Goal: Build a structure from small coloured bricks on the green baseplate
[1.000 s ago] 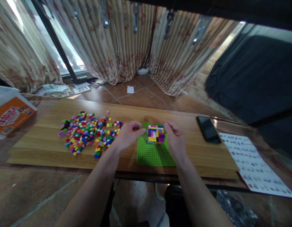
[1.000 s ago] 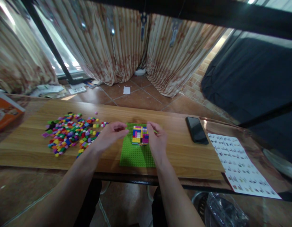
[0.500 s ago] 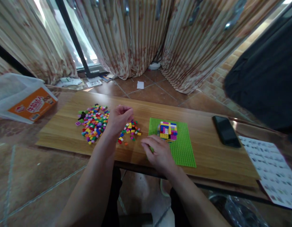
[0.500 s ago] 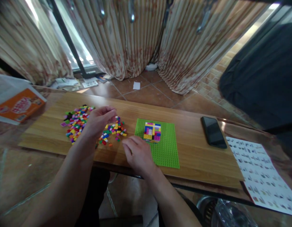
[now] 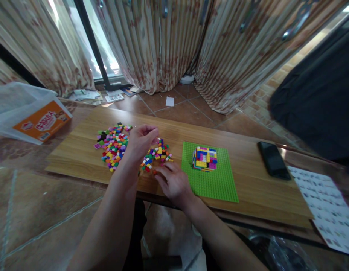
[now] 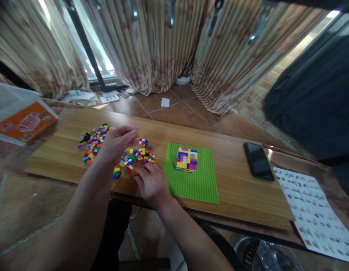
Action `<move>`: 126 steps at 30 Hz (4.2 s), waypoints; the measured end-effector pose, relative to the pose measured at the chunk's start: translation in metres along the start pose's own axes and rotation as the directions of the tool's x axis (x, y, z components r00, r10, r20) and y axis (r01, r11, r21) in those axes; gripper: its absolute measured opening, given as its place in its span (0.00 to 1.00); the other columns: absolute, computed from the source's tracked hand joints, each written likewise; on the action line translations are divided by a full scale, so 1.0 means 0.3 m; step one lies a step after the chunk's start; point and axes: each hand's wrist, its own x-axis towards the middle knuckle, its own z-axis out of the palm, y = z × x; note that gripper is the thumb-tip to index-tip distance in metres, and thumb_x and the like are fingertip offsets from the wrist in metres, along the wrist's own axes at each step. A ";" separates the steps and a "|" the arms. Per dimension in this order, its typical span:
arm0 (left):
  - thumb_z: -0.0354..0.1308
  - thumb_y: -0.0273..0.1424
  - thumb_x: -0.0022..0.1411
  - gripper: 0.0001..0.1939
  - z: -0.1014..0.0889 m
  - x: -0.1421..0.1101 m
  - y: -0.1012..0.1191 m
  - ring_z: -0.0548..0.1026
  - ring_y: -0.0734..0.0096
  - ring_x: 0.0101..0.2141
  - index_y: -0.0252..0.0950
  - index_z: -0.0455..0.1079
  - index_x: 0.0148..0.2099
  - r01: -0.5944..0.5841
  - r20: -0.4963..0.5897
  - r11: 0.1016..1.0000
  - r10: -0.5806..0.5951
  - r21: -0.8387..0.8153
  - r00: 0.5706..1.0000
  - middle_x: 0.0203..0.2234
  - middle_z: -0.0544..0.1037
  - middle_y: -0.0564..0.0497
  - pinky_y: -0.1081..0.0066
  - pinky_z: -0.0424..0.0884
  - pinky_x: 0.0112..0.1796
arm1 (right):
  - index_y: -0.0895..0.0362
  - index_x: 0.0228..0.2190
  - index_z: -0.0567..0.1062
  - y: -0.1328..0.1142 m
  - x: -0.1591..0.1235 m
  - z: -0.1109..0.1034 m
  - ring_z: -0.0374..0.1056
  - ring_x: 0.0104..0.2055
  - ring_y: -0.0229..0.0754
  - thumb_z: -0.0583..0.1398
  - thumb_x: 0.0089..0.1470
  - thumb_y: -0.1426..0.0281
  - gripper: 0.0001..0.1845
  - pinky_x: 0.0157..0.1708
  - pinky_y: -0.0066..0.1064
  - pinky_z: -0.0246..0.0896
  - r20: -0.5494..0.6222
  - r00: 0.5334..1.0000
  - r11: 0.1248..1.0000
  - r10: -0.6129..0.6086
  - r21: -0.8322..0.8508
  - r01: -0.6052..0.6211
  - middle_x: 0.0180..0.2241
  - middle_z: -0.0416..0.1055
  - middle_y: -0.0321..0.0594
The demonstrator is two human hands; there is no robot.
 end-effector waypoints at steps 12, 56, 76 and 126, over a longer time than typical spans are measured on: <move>0.63 0.33 0.48 0.08 0.010 -0.012 -0.011 0.67 0.79 0.20 0.32 0.73 0.29 -0.020 0.116 0.991 0.005 0.133 0.993 0.18 0.71 0.56 0.78 0.64 0.24 | 0.54 0.34 0.75 -0.001 0.016 -0.060 0.72 0.35 0.40 0.56 0.60 0.72 0.07 0.37 0.30 0.67 -0.146 0.987 0.989 0.067 0.140 -0.047 0.33 0.76 0.39; 0.55 0.35 0.56 0.12 0.232 -0.119 -0.145 0.66 0.75 0.23 0.32 0.74 0.29 -0.111 0.581 0.948 -0.087 0.297 0.809 0.20 0.71 0.54 0.75 0.62 0.25 | 0.56 0.39 0.79 0.154 -0.056 -0.284 0.72 0.43 0.48 0.57 0.59 0.73 0.11 0.44 0.40 0.68 -0.295 0.938 0.963 0.182 -0.139 -0.230 0.41 0.74 0.46; 0.56 0.34 0.56 0.11 0.241 -0.120 -0.141 0.65 0.76 0.20 0.33 0.73 0.28 -0.143 0.541 0.924 -0.079 0.355 0.837 0.17 0.71 0.55 0.75 0.59 0.23 | 0.54 0.32 0.80 0.149 -0.054 -0.333 0.70 0.29 0.38 0.60 0.56 0.71 0.07 0.29 0.31 0.66 -0.597 0.761 0.966 0.255 0.182 -0.182 0.29 0.76 0.36; 0.54 0.32 0.58 0.11 0.268 -0.142 -0.160 0.66 0.74 0.22 0.35 0.71 0.25 -0.257 0.474 0.893 0.057 0.370 0.879 0.17 0.71 0.55 0.75 0.59 0.25 | 0.54 0.44 0.76 0.249 -0.043 -0.276 0.66 0.52 0.50 0.62 0.51 0.67 0.17 0.54 0.49 0.61 -0.387 0.826 0.912 0.410 0.174 -0.371 0.46 0.72 0.47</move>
